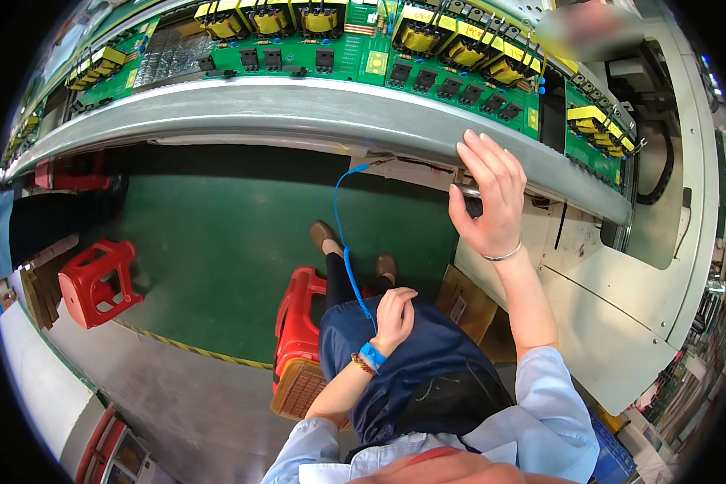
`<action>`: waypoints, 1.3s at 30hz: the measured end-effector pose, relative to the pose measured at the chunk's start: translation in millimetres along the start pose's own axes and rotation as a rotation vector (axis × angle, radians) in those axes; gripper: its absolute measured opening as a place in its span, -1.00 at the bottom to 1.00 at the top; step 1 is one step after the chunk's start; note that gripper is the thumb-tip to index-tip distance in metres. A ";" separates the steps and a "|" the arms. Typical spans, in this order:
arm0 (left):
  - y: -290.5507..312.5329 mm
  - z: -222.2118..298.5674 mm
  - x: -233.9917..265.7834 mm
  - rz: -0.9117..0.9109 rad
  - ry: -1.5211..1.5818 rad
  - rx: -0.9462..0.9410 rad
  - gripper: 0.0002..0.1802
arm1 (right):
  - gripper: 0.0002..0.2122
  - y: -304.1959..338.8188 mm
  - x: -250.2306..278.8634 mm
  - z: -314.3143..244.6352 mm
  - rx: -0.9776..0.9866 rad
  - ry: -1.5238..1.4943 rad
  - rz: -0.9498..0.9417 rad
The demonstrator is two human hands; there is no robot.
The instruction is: Assemble electronic components onto circuit boards on a production line.
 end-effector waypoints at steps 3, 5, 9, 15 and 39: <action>3.1 1.7 3.2 0.006 -0.001 -0.003 -0.75 | -0.55 -0.6 -1.1 -1.6 0.000 -0.004 -0.002; 4.8 1.7 4.8 0.008 0.002 -0.005 -0.75 | -0.55 -1.7 -0.9 -2.5 -0.008 -0.002 0.008; 7.4 0.5 6.7 0.000 0.009 -0.004 -0.75 | -0.54 -2.9 -2.3 -3.5 -0.012 -0.002 0.010; 6.3 2.5 10.9 -0.003 0.020 -0.005 -0.76 | -0.53 -5.0 -3.4 -6.0 -0.019 -0.003 0.005; -1.1 20.0 26.5 0.001 0.027 0.025 -0.77 | -0.51 -11.5 -10.3 -12.6 -0.058 -0.027 -0.061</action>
Point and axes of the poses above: each hand's wrist, its own y-axis away from the middle knuckle, its own x-axis out of the back of the hand, z = x × y, the point moved 9 cm from there along -y, towards the middle knuckle, and after that the axes turned 1 degree about -y, right-handed, at the moved point
